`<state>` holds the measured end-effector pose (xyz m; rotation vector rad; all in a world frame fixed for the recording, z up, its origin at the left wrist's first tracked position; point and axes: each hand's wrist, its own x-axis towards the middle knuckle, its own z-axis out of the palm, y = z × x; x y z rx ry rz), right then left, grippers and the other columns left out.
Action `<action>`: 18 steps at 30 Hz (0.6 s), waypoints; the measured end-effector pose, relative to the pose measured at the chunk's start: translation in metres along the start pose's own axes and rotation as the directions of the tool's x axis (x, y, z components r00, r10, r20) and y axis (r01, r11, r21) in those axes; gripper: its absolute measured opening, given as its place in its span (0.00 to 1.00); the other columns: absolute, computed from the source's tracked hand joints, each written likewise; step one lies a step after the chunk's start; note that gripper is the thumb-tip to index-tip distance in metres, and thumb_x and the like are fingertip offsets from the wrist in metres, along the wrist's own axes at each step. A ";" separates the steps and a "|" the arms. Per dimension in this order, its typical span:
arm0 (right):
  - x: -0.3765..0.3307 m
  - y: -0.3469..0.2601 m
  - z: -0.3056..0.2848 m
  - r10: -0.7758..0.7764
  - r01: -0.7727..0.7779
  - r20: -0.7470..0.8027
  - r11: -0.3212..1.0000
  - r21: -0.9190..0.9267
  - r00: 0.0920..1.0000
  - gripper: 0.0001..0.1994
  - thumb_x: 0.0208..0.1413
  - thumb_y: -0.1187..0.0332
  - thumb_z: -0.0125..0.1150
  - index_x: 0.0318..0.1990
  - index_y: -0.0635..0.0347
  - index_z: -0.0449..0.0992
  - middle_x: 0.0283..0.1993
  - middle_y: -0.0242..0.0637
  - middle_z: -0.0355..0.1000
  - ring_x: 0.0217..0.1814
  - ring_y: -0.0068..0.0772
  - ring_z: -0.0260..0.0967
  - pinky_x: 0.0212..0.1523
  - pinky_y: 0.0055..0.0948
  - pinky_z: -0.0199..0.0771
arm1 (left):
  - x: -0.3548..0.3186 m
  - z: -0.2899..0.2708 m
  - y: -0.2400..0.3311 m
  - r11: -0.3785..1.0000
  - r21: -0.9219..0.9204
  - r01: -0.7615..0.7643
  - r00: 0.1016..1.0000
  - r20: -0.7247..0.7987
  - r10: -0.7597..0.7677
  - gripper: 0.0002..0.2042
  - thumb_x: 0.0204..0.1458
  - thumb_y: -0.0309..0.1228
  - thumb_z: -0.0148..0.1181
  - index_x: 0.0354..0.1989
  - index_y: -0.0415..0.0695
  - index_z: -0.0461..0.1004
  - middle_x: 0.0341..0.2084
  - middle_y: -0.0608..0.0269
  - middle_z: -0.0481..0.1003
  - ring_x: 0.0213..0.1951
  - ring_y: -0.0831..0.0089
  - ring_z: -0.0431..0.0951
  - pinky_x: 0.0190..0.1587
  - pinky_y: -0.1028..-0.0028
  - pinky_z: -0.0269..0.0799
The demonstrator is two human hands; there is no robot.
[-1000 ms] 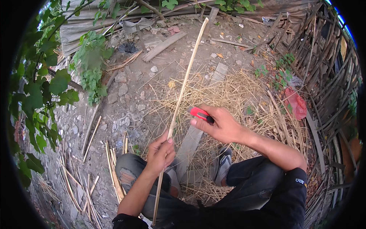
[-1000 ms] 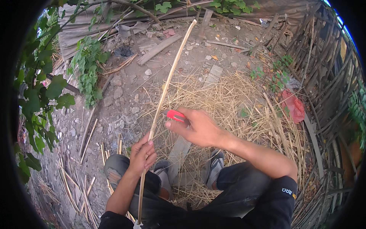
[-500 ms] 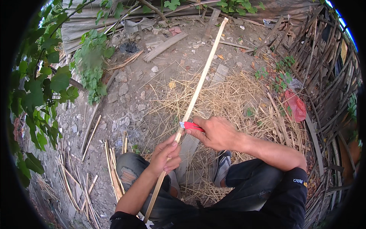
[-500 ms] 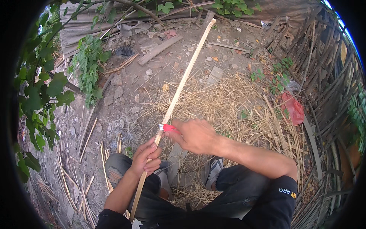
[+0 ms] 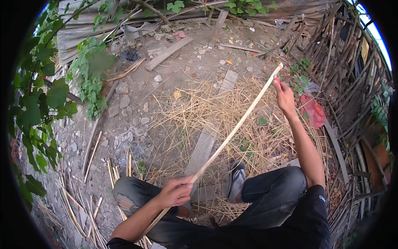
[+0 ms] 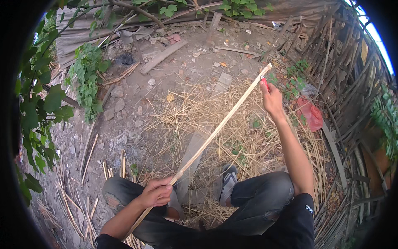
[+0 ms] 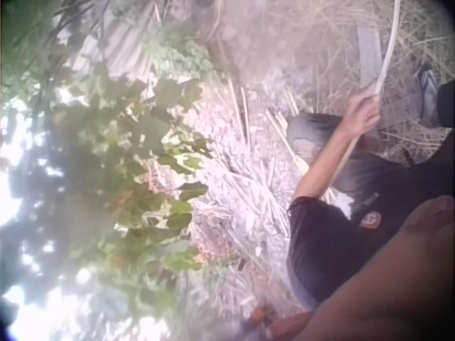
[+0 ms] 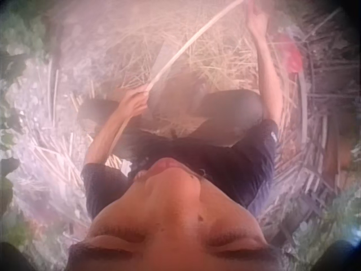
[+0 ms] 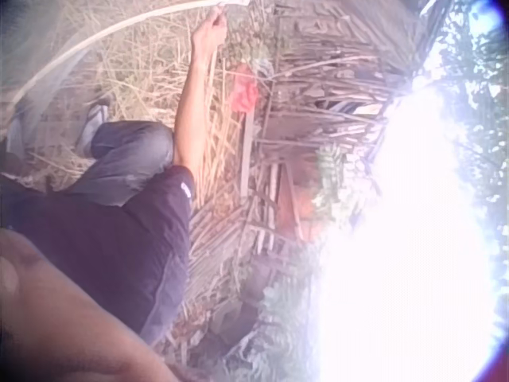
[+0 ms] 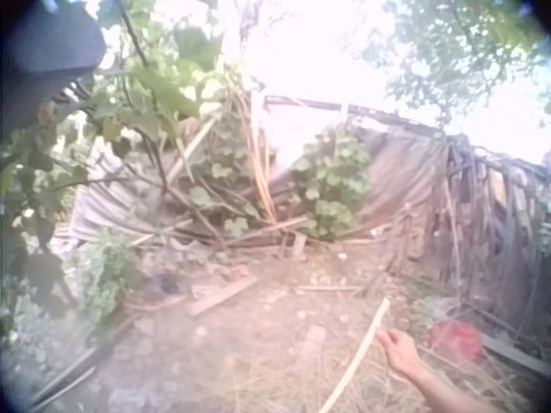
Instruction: The person sits on the ground and uses a red utility knife to shave and smooth a long bamboo stick. They hold the stick against their legs and repeatedly scrape the blade along its length to remove the outer layer.
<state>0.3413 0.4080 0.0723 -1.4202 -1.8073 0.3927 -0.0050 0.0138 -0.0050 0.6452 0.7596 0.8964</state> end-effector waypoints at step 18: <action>-0.157 -0.162 0.037 -0.351 0.432 0.704 0.899 0.069 0.618 0.28 0.70 0.42 0.51 0.42 0.63 0.83 0.22 0.53 0.74 0.28 0.62 0.76 0.33 0.56 0.74 | 0.030 0.014 0.029 0.954 -0.224 -0.200 0.980 -0.066 0.190 0.24 0.75 0.30 0.39 0.79 0.50 0.53 0.20 0.75 0.55 0.12 0.86 0.53 0.13 0.81 0.50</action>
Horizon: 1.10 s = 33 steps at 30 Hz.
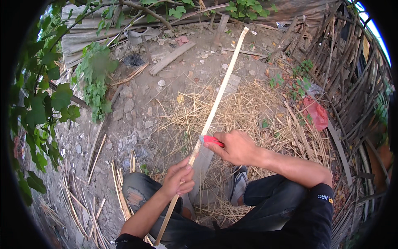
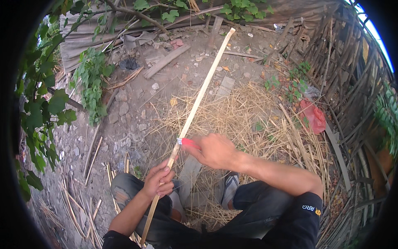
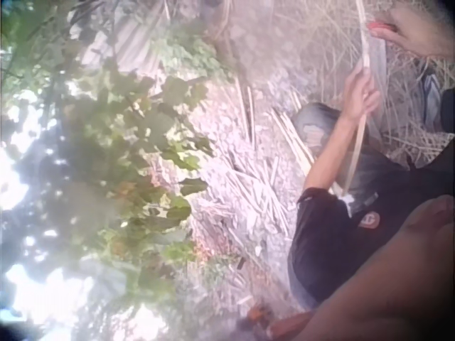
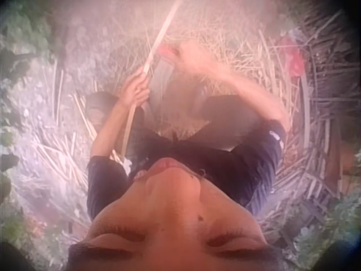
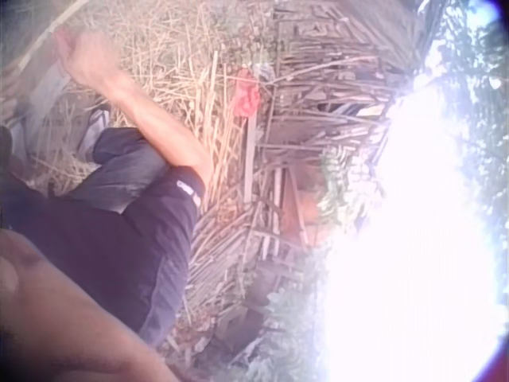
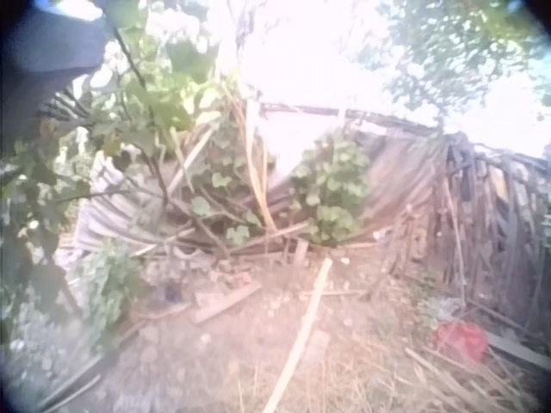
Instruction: The person sits on the ground and uses a red utility knife to shave and smooth a long bamboo stick. They hold the stick against their legs and repeatedly scrape the blade along its length to remove the outer layer.
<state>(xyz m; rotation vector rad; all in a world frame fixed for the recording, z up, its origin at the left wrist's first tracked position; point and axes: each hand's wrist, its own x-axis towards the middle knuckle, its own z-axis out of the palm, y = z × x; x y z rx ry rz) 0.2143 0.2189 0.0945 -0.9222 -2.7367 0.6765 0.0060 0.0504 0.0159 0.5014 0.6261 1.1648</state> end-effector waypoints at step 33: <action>-0.029 0.171 -0.129 0.591 -0.225 -0.306 0.657 0.719 0.746 0.24 0.72 0.45 0.53 0.31 0.54 0.75 0.19 0.20 0.60 0.19 0.14 0.51 0.21 0.24 0.49 | -0.051 -0.043 -0.024 0.976 0.191 0.104 0.994 -0.003 -0.105 0.23 0.75 0.32 0.46 0.77 0.49 0.60 0.21 0.72 0.58 0.15 0.85 0.56 0.15 0.81 0.53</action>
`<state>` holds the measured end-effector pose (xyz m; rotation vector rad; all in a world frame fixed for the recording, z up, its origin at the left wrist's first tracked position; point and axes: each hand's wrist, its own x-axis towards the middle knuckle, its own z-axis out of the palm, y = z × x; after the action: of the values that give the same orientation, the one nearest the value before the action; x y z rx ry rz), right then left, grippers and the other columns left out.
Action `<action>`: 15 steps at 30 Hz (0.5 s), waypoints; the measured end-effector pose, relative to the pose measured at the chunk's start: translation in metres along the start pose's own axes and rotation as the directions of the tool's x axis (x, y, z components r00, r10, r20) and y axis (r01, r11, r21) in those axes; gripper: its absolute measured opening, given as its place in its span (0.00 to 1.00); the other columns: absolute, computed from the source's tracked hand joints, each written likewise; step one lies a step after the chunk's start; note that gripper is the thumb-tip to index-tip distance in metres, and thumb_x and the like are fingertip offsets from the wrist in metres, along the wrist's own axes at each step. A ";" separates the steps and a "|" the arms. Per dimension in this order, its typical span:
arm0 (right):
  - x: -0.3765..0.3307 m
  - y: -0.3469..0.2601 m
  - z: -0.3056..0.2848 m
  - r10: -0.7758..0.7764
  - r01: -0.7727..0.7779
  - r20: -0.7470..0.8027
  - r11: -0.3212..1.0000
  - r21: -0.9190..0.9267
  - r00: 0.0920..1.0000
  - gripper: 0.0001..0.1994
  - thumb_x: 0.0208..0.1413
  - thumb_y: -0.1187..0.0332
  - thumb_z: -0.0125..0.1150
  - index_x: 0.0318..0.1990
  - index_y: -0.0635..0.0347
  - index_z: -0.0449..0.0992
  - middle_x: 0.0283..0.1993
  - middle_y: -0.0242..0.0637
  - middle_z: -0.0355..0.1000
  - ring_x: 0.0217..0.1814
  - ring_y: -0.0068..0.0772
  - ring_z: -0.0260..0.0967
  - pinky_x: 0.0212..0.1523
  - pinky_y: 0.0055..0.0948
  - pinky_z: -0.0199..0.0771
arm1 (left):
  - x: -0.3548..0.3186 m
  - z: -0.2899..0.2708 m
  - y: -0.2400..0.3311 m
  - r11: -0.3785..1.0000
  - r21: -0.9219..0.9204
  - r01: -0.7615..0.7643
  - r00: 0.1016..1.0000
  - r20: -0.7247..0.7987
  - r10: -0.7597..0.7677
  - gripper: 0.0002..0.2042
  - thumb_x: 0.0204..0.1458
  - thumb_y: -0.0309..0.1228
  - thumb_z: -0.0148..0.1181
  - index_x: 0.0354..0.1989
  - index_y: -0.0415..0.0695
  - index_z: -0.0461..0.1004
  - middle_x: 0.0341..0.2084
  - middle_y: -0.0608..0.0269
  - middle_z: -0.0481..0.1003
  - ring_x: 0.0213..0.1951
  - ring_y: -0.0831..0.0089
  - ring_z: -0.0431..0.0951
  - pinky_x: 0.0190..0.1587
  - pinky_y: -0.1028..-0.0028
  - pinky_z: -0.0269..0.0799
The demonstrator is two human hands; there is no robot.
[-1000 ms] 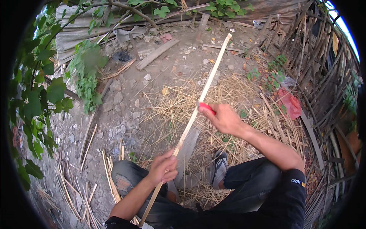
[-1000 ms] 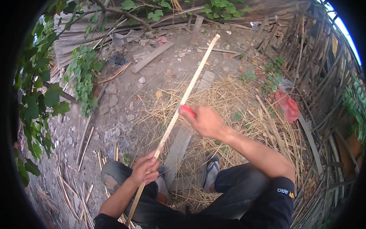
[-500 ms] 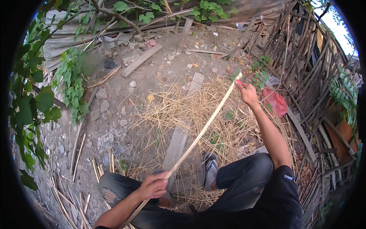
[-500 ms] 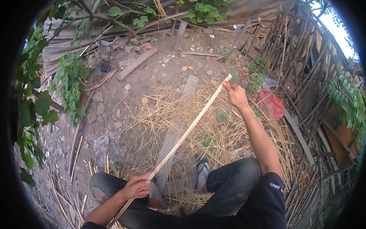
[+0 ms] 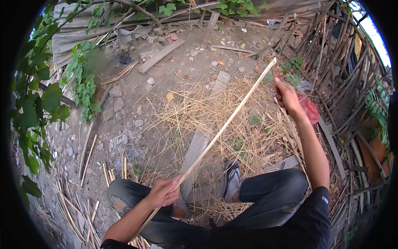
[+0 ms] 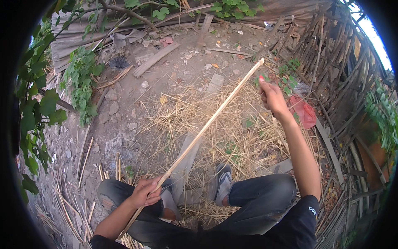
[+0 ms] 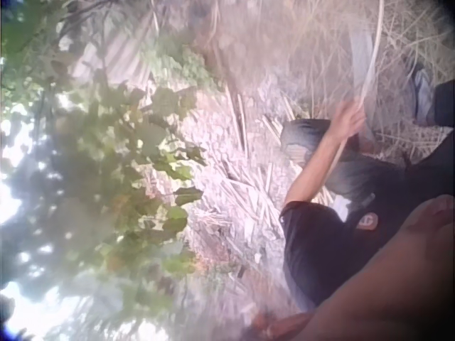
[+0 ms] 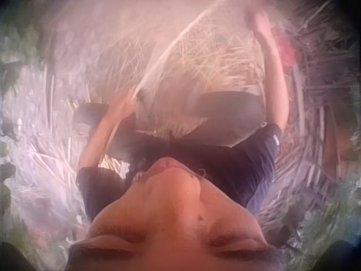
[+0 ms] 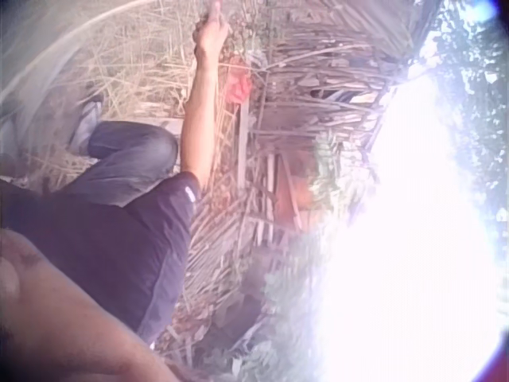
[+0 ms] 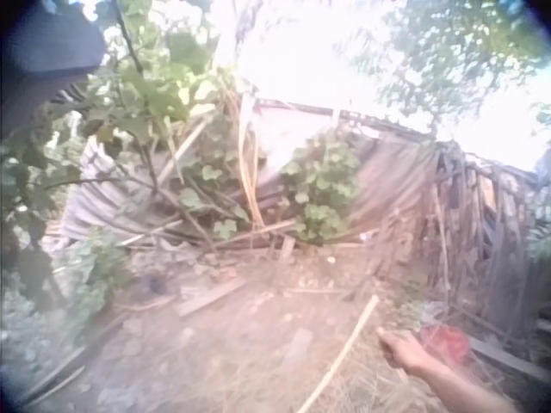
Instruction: The person sits on the ground and uses a red utility knife to shave and smooth a long bamboo stick. They hold the stick against their legs and repeatedly scrape the blade along its length to remove the outer layer.
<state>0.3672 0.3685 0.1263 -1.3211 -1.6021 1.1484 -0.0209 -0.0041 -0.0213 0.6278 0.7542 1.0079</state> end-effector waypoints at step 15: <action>-0.139 -0.025 0.182 -0.152 0.542 0.683 0.738 -0.403 0.714 0.25 0.70 0.47 0.54 0.35 0.62 0.78 0.24 0.54 0.76 0.30 0.64 0.77 0.36 0.56 0.77 | 0.054 0.040 0.020 0.930 0.246 -0.273 0.919 -0.219 0.327 0.23 0.72 0.28 0.54 0.74 0.44 0.66 0.18 0.78 0.61 0.17 0.87 0.56 0.20 0.79 0.51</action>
<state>0.2160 0.1985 0.0913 -0.8984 -2.7455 0.8922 0.0190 0.0479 0.0037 0.8254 1.0233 1.3218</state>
